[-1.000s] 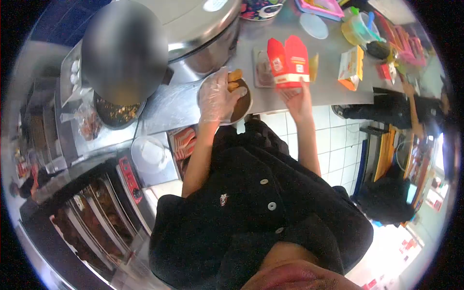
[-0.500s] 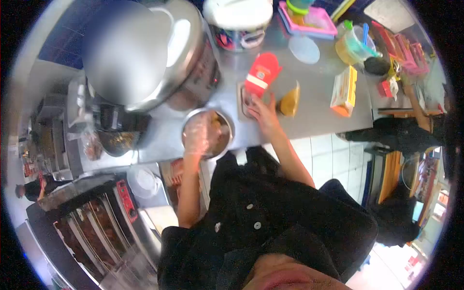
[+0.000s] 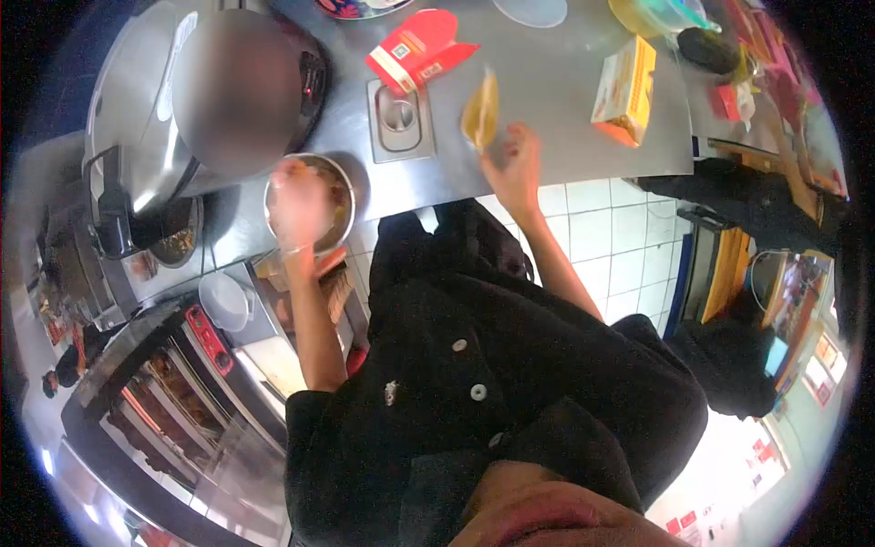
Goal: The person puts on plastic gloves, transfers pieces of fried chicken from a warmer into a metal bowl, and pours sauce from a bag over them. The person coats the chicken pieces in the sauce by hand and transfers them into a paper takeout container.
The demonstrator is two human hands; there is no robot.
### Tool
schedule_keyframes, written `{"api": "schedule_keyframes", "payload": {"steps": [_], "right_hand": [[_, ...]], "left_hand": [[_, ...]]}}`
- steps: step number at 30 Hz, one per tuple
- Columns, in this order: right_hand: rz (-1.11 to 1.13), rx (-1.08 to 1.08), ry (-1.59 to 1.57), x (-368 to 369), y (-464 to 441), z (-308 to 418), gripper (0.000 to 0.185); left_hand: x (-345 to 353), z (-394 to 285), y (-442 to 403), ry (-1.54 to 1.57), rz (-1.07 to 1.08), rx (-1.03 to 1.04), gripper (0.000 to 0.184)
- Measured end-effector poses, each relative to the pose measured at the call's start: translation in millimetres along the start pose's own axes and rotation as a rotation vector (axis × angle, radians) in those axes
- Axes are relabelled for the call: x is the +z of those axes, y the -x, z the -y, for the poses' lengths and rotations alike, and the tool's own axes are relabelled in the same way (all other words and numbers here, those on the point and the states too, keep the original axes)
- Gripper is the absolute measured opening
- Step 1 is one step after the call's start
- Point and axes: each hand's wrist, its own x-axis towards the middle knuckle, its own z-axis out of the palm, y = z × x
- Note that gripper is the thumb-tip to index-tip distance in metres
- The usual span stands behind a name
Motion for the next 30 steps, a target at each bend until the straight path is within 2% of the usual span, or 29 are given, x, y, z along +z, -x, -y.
{"api": "schedule_keyframes", "payload": {"steps": [1,2,3,4,5,6,7,8,10,11,12,14,15,16,17,18,20,22,24,25,26,28,30], "right_hand": [[-0.004,0.001,-0.003,-9.3,1.1,-6.9,0.059],[0.042,-0.056,-0.074,-17.6,-9.3,-19.1,0.056],[0.078,-0.131,-0.15,-23.6,-28.7,-29.2,0.055],[0.08,-0.04,-0.226,-27.0,-42.3,-36.7,0.056],[0.145,-0.041,-0.293,-35.3,-62.5,-46.4,0.057],[0.215,-0.034,-0.349,-42.4,-77.4,-53.8,0.057],[0.271,-0.132,-0.299,-41.2,-96.7,-58.1,0.054],[0.342,-0.204,-0.242,-40.1,-114.3,-63.6,0.052],[0.584,-0.036,-0.307,-50.2,-132.1,-37.5,0.052],[0.657,-0.125,-0.308,-43.4,-148.6,-35.5,0.048],[0.731,-0.222,-0.32,-35.9,-153.5,-39.7,0.045],[0.807,-0.191,-0.341,-29.4,-151.7,-44.6,0.039],[0.847,-0.192,-0.356,-24.5,-167.5,-39.6,0.034],[0.836,-0.233,-0.36,-23.2,-172.3,-35.1,0.034],[0.818,-0.191,-0.396,-23.7,-164.5,-33.3,0.031],[0.804,-0.143,-0.429,-20.9,-164.5,-32.1,0.028],[0.78,-0.203,-0.388,-16.6,-173.7,-33.9,0.026],[0.775,-0.196,-0.346,-17.3,-161.4,-35.9,0.024],[0.599,-0.211,-0.356,-15.2,-152.2,-30.3,0.025],[0.611,-0.202,-0.353,-18.7,-141.6,-22.8,0.025],[0.533,-0.181,-0.276,-22.1,-135.5,-10.3,0.025],[0.439,-0.197,-0.211,-21.3,-131.9,11.8,0.024],[0.372,-0.241,-0.209,-15.4,-129.7,13.5,0.025]], "left_hand": [[-3.4,-16.6,1.4,0.121,-0.088,0.078,0.039],[-14.0,-37.8,-1.1,0.15,0.036,-0.373,0.038],[-8.7,-5.3,1.9,0.411,0.068,-0.338,0.037],[-3.7,25.6,4.5,0.694,0.107,-0.32,0.036],[1.7,57.9,7.3,0.956,0.156,-0.319,0.036],[0.5,46.2,2.8,0.597,0.125,-0.202,0.04],[-0.3,35.0,-1.6,0.229,0.065,-0.114,0.044],[9.8,42.4,3.2,0.273,-0.005,-0.132,0.044],[1.9,28.5,3.0,0.237,0.016,-0.172,0.042],[-1.8,13.9,9.2,0.321,0.024,-0.071,0.039],[-4.0,0.5,7.1,0.148,0.042,-0.102,0.033],[-12.9,-24.8,11.9,-0.044,0.192,-0.109,0.03],[-15.5,-13.1,10.2,-0.179,0.231,0.042,0.031],[-14.0,12.5,15.5,-0.322,0.269,0.193,0.031],[-6.6,48.8,22.3,-0.361,0.255,0.159,0.035],[-4.9,47.9,19.0,-0.368,0.228,0.175,0.035],[13.0,37.6,25.5,-0.384,0.025,0.12,0.036],[16.2,33.3,23.5,-0.36,0.045,0.066,0.036],[16.9,29.2,29.2,-0.479,0.045,-0.032,0.036],[15.7,17.8,29.8,-0.296,0.002,-0.01,0.035],[20.6,15.4,29.1,-0.296,-0.012,-0.007,0.035],[26.2,4.4,17.4,-0.046,-0.014,-0.141,0.034],[36.9,-10.2,10.7,-0.087,-0.06,-0.124,0.029]]}}
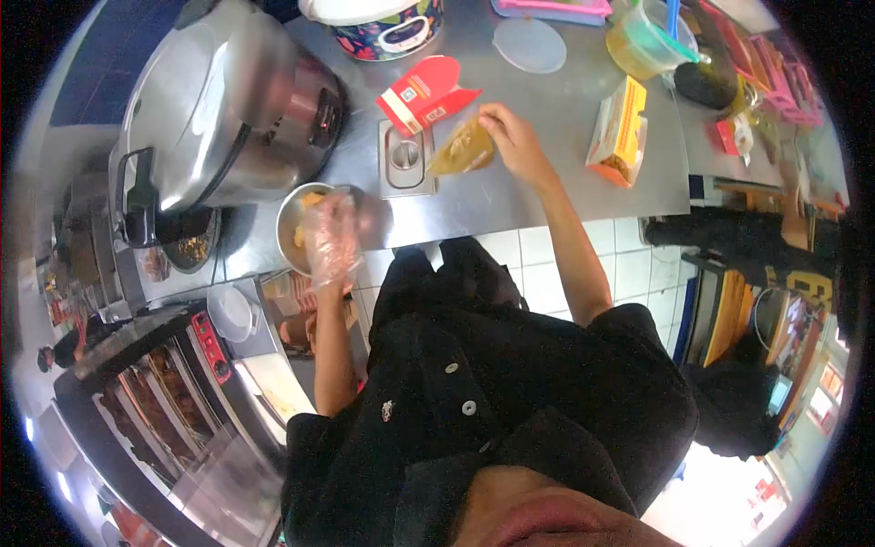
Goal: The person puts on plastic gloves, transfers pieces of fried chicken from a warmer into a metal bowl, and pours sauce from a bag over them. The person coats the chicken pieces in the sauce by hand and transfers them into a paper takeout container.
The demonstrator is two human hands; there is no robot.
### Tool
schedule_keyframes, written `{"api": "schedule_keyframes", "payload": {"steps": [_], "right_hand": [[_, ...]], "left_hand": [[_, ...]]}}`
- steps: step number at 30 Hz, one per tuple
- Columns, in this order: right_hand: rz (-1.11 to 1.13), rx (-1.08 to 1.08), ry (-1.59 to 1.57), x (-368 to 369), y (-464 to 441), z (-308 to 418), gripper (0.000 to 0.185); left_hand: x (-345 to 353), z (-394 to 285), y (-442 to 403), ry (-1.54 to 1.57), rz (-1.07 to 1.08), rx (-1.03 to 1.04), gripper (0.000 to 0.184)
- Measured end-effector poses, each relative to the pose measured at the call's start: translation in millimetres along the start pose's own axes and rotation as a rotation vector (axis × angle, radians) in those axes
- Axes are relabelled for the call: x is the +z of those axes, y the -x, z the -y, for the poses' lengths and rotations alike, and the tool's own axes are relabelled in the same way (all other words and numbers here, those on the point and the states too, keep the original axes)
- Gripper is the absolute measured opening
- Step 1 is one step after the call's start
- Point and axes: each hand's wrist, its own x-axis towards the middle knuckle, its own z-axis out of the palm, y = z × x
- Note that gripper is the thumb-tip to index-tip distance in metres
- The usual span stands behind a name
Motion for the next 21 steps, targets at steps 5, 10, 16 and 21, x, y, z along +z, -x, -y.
{"api": "schedule_keyframes", "payload": {"steps": [5,10,16,21], "right_hand": [[-0.066,-0.068,0.029,4.5,3.0,43.2,0.024],[-0.106,-0.043,-0.108,8.2,-10.5,126.0,0.019],[-0.131,-0.109,-0.244,39.6,10.1,184.2,0.019],[-0.105,-0.139,-0.204,64.0,5.2,212.5,0.018]], "left_hand": [[30.6,-37.8,-0.9,0.223,-0.058,0.225,0.026],[38.5,-66.8,-20.0,0.754,0.168,0.193,0.042],[11.3,-57.5,-11.1,1.305,0.527,0.021,0.095],[-33.3,-62.5,-3.2,1.419,0.646,0.029,0.1]]}}
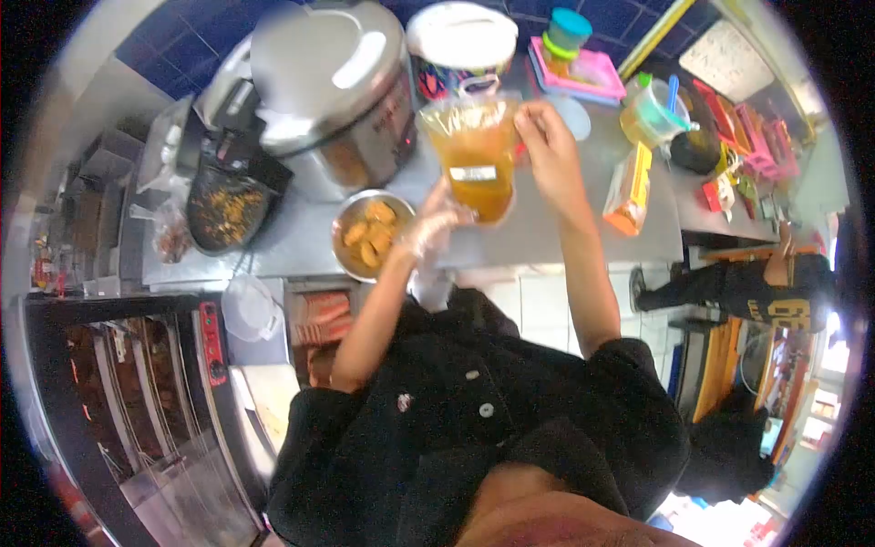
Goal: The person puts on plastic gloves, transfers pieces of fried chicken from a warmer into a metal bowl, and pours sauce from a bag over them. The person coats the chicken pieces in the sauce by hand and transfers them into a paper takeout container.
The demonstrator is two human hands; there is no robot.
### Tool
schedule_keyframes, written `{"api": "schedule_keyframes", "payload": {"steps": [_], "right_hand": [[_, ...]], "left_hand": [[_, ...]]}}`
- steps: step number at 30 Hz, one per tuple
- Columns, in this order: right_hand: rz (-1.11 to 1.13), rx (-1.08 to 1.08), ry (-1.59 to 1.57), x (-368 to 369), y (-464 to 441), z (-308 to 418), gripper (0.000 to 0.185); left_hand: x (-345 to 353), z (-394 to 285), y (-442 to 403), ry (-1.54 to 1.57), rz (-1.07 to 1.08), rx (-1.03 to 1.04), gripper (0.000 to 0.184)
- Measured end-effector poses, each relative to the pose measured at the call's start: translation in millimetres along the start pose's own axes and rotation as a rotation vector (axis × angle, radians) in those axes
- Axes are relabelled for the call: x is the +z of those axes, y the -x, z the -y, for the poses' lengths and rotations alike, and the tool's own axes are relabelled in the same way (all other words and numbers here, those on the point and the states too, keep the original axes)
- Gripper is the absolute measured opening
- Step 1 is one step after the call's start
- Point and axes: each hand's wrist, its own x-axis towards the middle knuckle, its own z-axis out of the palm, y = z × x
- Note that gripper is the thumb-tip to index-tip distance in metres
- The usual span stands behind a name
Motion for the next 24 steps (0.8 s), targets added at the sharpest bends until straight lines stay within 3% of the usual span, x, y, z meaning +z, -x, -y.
{"api": "schedule_keyframes", "payload": {"steps": [4,8,11,15,17,22,24], "right_hand": [[-0.001,0.078,-0.042,17.0,8.6,11.1,0.02],[0.036,0.116,0.078,47.6,48.7,10.9,0.023],[0.055,0.136,0.148,59.0,48.2,7.8,0.022],[0.092,0.217,0.169,69.8,81.2,-24.8,0.019],[0.055,0.176,0.097,80.7,95.5,-26.7,0.018],[-0.031,0.337,0.11,91.3,111.1,-25.9,0.026],[-0.049,0.285,0.082,94.5,106.9,-47.7,0.027]], "left_hand": [[3.9,-30.1,23.3,-0.049,0.069,-0.008,0.091],[10.5,-23.7,58.4,0.05,-0.064,-0.131,0.083],[-5.1,19.3,57.4,-0.025,-0.043,0.171,0.078],[-2.9,24.6,98.8,0.199,-0.125,0.044,0.073],[-15.7,34.4,103.8,0.226,-0.015,0.014,0.07],[-17.5,38.8,106.7,0.183,-0.022,0.15,0.07],[-22.4,45.6,101.7,0.158,-0.028,0.162,0.072]]}}
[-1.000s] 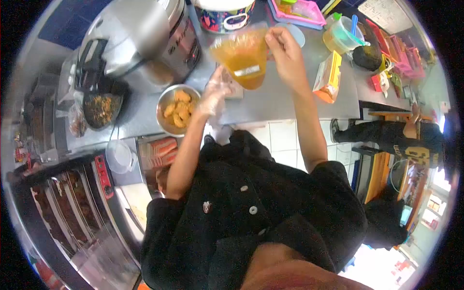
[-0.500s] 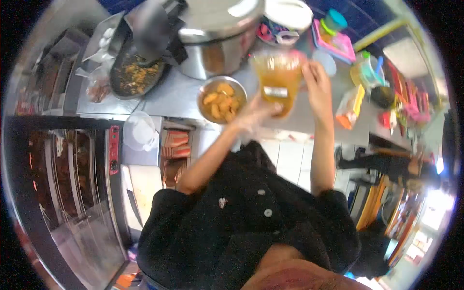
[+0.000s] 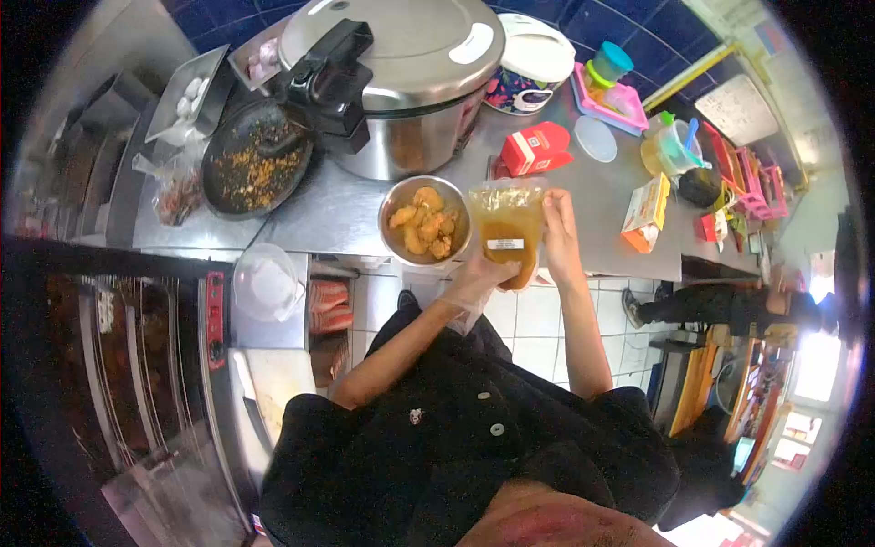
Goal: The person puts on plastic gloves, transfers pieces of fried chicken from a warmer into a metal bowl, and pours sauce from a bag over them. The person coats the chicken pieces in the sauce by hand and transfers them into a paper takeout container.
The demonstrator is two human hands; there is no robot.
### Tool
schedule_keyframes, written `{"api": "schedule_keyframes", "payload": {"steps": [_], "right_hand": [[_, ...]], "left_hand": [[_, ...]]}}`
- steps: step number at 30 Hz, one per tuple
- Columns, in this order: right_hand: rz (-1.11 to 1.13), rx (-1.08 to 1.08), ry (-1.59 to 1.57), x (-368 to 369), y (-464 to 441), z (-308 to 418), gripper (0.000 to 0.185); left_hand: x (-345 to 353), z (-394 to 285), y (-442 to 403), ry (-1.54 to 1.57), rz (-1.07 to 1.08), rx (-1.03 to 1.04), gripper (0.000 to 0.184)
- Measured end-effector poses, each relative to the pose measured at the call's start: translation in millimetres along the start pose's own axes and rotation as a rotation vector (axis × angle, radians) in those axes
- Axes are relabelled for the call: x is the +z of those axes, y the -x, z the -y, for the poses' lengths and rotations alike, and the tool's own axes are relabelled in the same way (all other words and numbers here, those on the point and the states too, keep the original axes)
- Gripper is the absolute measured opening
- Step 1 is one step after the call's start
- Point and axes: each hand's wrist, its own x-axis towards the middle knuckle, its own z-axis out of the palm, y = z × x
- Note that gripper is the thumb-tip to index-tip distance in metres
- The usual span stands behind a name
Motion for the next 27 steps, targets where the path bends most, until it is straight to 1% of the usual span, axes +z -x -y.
{"api": "schedule_keyframes", "payload": {"steps": [1,2,3,5,6,7,8,9,10,11,13,14,16,17,19,20,21,22,23,25,26,27], "right_hand": [[-0.009,-0.015,-0.02,-1.5,5.2,-11.3,0.028],[0.015,-0.098,0.008,4.9,10.4,-3.9,0.034],[0.004,-0.047,0.021,7.6,22.2,0.3,0.034],[0.116,-0.023,0.058,21.5,25.2,8.6,0.043],[0.202,0.024,-0.001,22.2,23.0,7.3,0.047],[0.218,0.001,-0.005,24.2,19.0,5.0,0.047],[0.25,0.024,0.06,24.9,15.8,-0.1,0.046],[0.278,0.055,0.128,28.7,12.2,-0.4,0.044],[0.244,-0.048,0.224,35.5,9.5,-5.0,0.042],[0.25,-0.035,0.23,36.8,4.4,-11.3,0.042],[0.297,-0.012,0.478,41.4,9.4,-9.4,0.046],[0.304,0.005,0.485,43.1,17.1,-9.3,0.046],[0.27,0.058,0.513,50.0,11.1,1.0,0.053],[0.271,0.025,0.515,52.4,2.4,2.7,0.053],[0.235,0.009,0.628,56.8,-0.5,1.3,0.059],[0.262,0.017,0.644,57.2,-3.9,3.5,0.064],[0.268,0.01,0.645,59.2,-11.0,3.2,0.064],[0.292,-0.016,0.6,60.0,-14.4,-1.1,0.065],[0.319,-0.024,0.556,58.8,-8.5,-8.9,0.065],[0.332,0.04,0.582,58.9,3.3,-6.2,0.065],[0.323,0.043,0.601,62.9,-2.8,0.2,0.064],[0.331,0.025,0.599,65.5,-5.4,3.2,0.064]], "left_hand": [[0.5,5.7,5.2,-0.006,-0.026,-0.012,0.073],[26.8,-38.4,15.1,0.09,-0.104,-0.295,0.074],[11.5,-10.9,20.7,0.145,-0.065,-0.277,0.07],[-5.0,10.2,24.8,0.128,0.021,-0.283,0.067],[-4.8,16.4,27.3,0.167,-0.032,-0.299,0.066],[-2.3,19.3,29.9,0.207,-0.079,-0.305,0.065],[-8.0,19.7,31.7,0.216,-0.05,-0.384,0.066],[-3.9,10.4,33.1,0.199,-0.098,-0.441,0.063],[-1.5,4.7,33.1,0.219,-0.119,-0.433,0.061],[0.3,5.2,39.3,0.248,-0.144,-0.438,0.06],[-8.9,18.3,44.5,0.302,-0.135,-0.45,0.056],[-16.5,33.9,43.5,0.292,-0.125,-0.457,0.052],[-15.4,29.7,46.8,0.288,-0.092,-0.443,0.051],[-17.0,22.1,38.4,0.27,-0.053,-0.42,0.05],[-14.5,15.8,31.0,0.251,-0.045,-0.412,0.049],[-12.8,14.6,29.5,0.259,-0.101,-0.439,0.049],[-13.2,15.5,28.9,0.274,-0.161,-0.475,0.049],[-16.0,19.0,28.8,0.281,-0.132,-0.434,0.048],[-19.8,25.6,29.6,0.299,-0.15,-0.451,0.048],[-25.8,31.2,31.9,0.27,-0.103,-0.479,0.05],[-23.6,27.5,35.1,0.272,-0.089,-0.412,0.048],[-16.3,15.7,35.1,0.266,-0.092,-0.394,0.048]]}}
